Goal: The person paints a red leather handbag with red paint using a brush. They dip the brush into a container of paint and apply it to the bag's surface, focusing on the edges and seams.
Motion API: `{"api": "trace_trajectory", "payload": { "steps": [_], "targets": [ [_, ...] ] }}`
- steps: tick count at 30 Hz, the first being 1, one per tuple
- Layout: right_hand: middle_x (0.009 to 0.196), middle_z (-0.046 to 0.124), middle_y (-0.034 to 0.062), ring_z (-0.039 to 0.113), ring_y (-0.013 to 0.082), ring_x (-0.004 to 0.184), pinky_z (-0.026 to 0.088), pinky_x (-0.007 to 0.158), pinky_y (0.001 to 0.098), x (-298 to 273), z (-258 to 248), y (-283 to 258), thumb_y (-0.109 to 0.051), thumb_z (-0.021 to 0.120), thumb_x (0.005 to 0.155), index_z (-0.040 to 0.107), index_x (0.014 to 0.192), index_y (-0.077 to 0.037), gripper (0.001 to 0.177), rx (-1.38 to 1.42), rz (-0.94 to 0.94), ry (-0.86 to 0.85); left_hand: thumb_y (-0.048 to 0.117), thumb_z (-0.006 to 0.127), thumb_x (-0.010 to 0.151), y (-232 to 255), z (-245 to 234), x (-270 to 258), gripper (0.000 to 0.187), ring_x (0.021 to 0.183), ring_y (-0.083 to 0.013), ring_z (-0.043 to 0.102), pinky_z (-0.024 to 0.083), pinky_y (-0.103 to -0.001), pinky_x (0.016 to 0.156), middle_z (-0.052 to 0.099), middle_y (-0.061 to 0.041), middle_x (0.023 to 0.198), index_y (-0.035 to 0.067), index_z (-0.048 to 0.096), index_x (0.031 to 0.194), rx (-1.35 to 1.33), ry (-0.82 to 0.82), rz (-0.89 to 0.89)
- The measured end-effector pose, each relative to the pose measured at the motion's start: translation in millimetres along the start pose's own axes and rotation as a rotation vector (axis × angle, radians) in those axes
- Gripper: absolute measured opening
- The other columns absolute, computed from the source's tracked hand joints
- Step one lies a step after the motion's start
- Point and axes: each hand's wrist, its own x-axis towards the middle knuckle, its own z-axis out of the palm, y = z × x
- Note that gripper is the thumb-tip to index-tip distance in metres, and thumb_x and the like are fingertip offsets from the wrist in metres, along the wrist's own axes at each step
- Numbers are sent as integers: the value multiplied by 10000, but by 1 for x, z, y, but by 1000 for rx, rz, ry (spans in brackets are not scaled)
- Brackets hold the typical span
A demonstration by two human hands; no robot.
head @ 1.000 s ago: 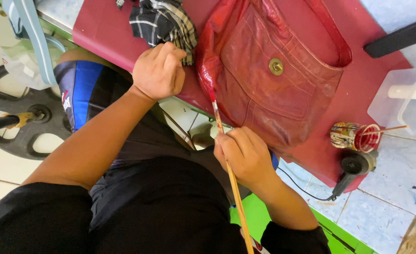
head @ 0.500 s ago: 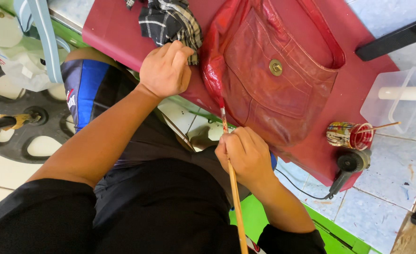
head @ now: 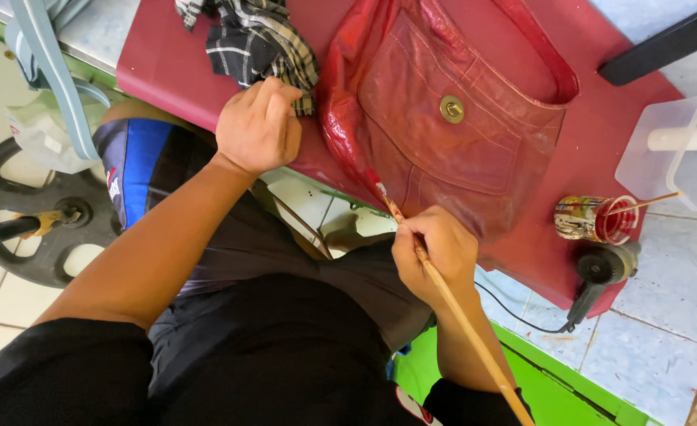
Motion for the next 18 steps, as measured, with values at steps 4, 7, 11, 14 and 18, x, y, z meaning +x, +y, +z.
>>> {"api": "trace_trajectory", "payload": {
  "steps": [4, 7, 11, 14, 18],
  "targets": [
    [844, 678, 118, 646, 236, 702, 488, 648, 327, 1, -1, 8, -40, 639, 987, 646, 955, -23, 38, 23, 31, 19, -60, 540, 854, 3, 3, -1, 242, 632, -259, 509, 369, -352, 486, 515, -102, 871, 4, 544, 1088, 22, -19, -7],
    [741, 597, 70, 551, 224, 635, 435, 615, 342, 5, -4, 14, 25, 614, 947, 574, 837, -58, 143, 92, 46, -27, -60, 535, 825, 2, 5, 0, 247, 618, -265, 487, 358, -358, 486, 495, -99, 839, 10, 533, 1062, 37, -20, -26],
    [757, 633, 89, 592, 203, 653, 441, 595, 302, 9, -8, 16, 27, 638, 938, 602, 851, -25, 107, 155, 125, 14, -73, 532, 845, 4, 2, 1, 236, 603, -269, 461, 344, -363, 479, 484, -113, 834, -4, 526, 1070, 12, -34, -26],
    [701, 607, 73, 566, 212, 582, 467, 571, 301, 9, -8, 34, 23, 667, 921, 647, 802, -46, 140, 256, 115, 4, -9, 529, 870, -7, 16, -6, 220, 603, -255, 513, 422, -354, 516, 490, -88, 821, 28, 562, 1084, 52, 27, 22],
    [655, 609, 92, 530, 210, 485, 476, 512, 279, 16, -7, 40, 73, 694, 882, 692, 790, -26, 135, 348, 20, 98, 72, 547, 867, -14, 24, -15, 239, 605, -221, 573, 507, -332, 555, 503, -48, 816, 83, 598, 1100, 138, 80, 63]
  ]
}}
